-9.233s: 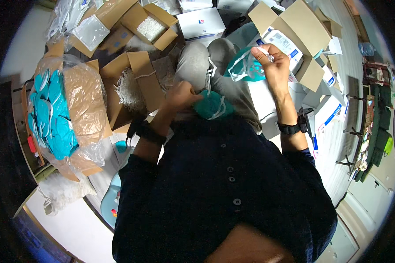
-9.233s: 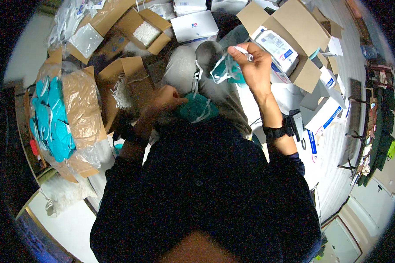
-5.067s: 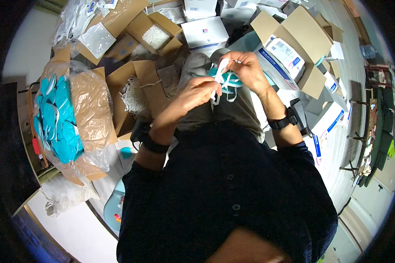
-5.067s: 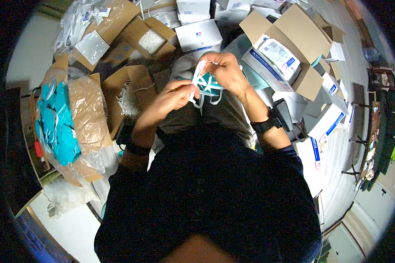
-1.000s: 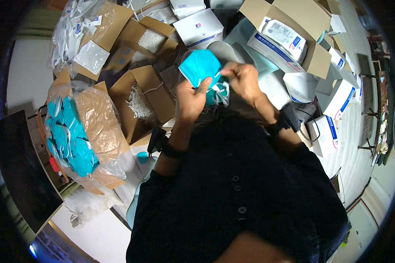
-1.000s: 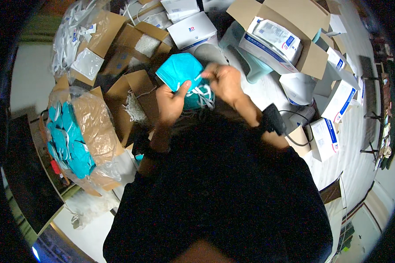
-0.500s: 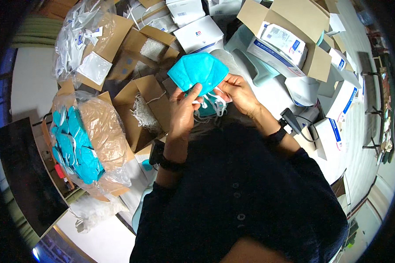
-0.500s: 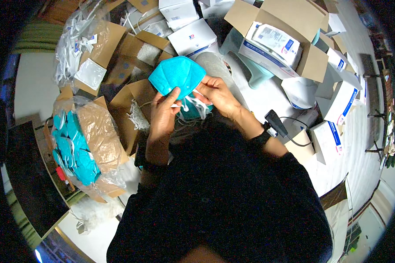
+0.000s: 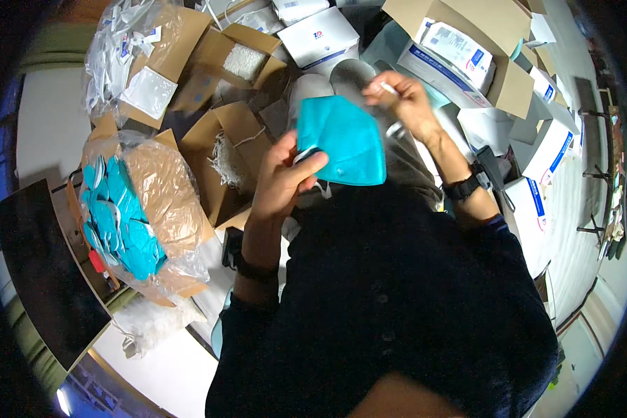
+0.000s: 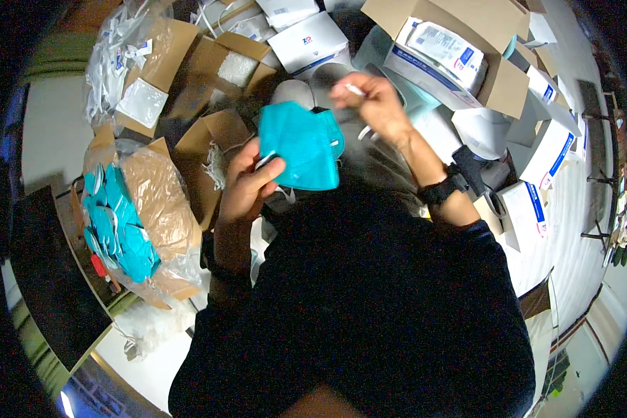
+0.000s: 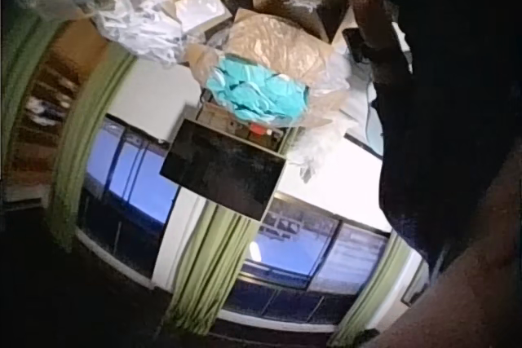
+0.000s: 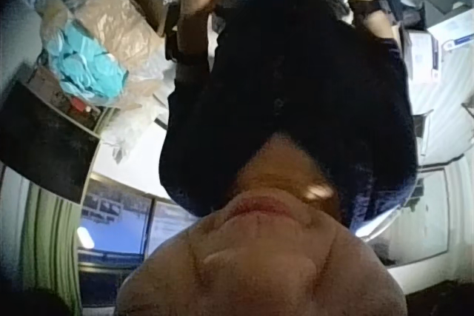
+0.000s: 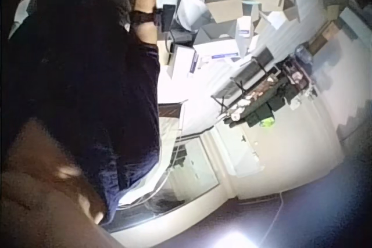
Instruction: The person is sorting and checking green N95-style medical masks and placing them into white paper mailing envelopes.
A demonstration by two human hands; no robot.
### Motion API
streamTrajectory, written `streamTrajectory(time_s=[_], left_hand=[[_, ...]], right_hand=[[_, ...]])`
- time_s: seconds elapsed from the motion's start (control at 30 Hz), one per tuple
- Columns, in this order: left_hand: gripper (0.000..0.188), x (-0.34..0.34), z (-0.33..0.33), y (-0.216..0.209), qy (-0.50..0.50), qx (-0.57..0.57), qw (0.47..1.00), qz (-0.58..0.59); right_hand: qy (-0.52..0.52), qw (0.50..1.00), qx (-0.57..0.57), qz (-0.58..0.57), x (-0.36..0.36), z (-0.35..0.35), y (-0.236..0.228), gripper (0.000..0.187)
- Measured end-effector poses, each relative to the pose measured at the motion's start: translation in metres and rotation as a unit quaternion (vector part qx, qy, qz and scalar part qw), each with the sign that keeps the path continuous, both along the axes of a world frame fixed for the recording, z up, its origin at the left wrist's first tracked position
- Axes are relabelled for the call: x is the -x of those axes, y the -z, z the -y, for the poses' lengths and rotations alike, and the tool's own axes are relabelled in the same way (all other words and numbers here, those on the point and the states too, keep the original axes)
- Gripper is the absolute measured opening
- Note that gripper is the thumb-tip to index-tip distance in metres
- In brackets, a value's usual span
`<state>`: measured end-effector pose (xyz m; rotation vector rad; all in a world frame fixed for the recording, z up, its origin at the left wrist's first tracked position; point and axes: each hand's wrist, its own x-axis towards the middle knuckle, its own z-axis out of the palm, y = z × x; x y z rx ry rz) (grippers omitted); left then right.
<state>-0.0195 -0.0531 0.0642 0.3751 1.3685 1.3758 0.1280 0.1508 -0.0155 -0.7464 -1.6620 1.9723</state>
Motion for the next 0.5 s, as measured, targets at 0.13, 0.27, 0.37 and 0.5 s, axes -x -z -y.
streamTrajectory(time_s=[0.13, 0.27, 0.37, 0.5], left_hand=[[0.039, 0.006, -0.006, 0.01, 0.027, 0.012, 0.993, -0.117], [0.035, 0.008, -0.009, 0.003, 0.043, 0.006, 0.988, -0.151], [0.027, 0.011, -0.004, 0.01, 0.069, 0.038, 0.987, -0.139], [0.016, 0.01, 0.008, 0.019, 0.141, 0.069, 0.978, -0.136]], right_hand=[[-0.165, 0.95, 0.264, 0.028, 0.011, 0.048, -0.053, 0.035], [-0.157, 0.975, 0.157, -0.026, 0.001, 0.067, -0.026, 0.035], [-0.173, 0.985, -0.027, 0.006, 0.001, 0.054, -0.017, 0.021], [-0.143, 0.988, -0.056, 0.029, 0.0, 0.042, -0.022, 0.007]])
